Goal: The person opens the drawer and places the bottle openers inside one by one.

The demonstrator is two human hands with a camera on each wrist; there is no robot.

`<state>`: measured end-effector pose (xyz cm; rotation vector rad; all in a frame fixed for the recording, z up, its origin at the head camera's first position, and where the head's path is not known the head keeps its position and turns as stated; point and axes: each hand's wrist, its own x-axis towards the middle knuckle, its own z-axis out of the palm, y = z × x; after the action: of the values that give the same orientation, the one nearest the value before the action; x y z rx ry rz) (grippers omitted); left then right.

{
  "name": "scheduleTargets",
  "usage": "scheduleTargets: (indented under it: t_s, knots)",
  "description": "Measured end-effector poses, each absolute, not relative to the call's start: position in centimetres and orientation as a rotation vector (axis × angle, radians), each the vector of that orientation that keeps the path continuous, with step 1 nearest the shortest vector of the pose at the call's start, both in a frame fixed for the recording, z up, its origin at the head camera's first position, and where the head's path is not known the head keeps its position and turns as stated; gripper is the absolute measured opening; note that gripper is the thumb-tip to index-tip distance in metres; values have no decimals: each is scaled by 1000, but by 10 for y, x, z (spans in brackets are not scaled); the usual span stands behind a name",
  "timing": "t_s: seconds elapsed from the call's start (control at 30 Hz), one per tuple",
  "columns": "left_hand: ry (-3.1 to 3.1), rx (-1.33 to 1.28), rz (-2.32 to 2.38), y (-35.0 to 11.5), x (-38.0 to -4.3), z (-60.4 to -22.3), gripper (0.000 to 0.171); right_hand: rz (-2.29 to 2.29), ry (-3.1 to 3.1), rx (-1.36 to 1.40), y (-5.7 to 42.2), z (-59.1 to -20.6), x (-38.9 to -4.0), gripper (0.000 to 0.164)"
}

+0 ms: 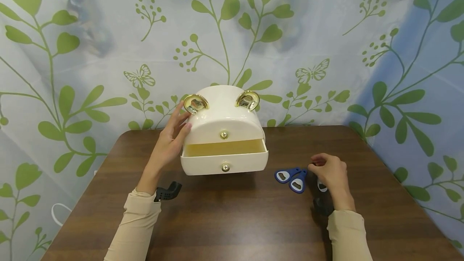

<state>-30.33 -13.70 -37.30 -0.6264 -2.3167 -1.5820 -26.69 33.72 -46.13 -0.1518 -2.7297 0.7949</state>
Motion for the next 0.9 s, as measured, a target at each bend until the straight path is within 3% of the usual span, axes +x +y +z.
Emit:
scheduleTargets:
  t_s: [0.9]
  knots:
    - [-2298, -625, -1584, -136, -304, -371, 66, 1085, -2308, -109, 304, -405, -254, 28]
